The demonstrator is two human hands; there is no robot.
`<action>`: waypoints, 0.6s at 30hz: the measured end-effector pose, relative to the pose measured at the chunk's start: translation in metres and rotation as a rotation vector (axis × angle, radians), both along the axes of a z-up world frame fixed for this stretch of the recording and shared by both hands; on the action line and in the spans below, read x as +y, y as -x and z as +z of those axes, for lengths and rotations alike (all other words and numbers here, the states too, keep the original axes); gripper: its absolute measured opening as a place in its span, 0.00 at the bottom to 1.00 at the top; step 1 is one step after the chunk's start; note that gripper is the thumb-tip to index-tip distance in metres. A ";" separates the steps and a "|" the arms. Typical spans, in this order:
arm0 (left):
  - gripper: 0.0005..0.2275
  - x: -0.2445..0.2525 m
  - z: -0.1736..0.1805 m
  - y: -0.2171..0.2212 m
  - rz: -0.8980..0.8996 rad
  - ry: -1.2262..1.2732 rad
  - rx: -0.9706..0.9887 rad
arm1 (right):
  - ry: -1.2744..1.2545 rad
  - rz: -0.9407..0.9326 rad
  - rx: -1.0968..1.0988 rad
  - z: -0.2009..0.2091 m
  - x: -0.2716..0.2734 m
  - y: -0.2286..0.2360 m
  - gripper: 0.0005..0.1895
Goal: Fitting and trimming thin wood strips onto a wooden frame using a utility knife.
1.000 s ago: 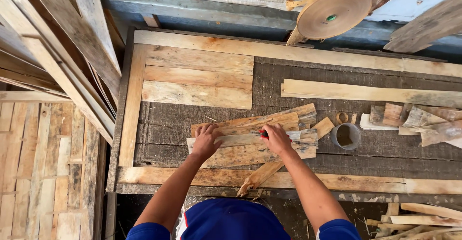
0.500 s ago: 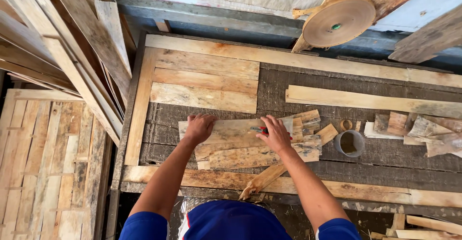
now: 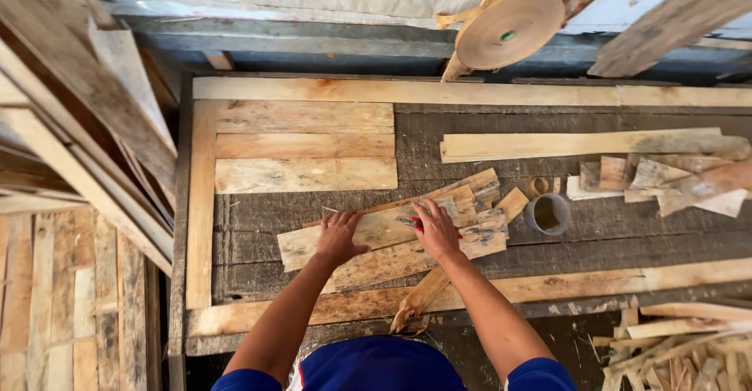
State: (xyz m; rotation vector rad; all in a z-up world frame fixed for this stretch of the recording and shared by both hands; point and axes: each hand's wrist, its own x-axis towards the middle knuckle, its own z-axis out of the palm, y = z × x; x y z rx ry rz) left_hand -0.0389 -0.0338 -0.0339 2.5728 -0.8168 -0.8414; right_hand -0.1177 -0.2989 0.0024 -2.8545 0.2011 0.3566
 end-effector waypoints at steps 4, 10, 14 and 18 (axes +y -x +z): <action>0.51 -0.016 -0.014 0.007 -0.030 0.005 -0.040 | 0.031 -0.091 -0.008 -0.004 -0.004 0.017 0.36; 0.57 -0.033 -0.012 -0.002 -0.047 -0.078 0.001 | 0.024 -0.192 -0.058 -0.009 -0.018 0.038 0.40; 0.56 -0.039 -0.006 0.002 -0.034 -0.124 0.049 | -0.049 -0.360 -0.268 -0.018 -0.050 0.057 0.35; 0.54 -0.055 0.021 0.016 -0.013 -0.060 -0.040 | -0.186 -0.597 -0.243 -0.016 -0.090 0.067 0.27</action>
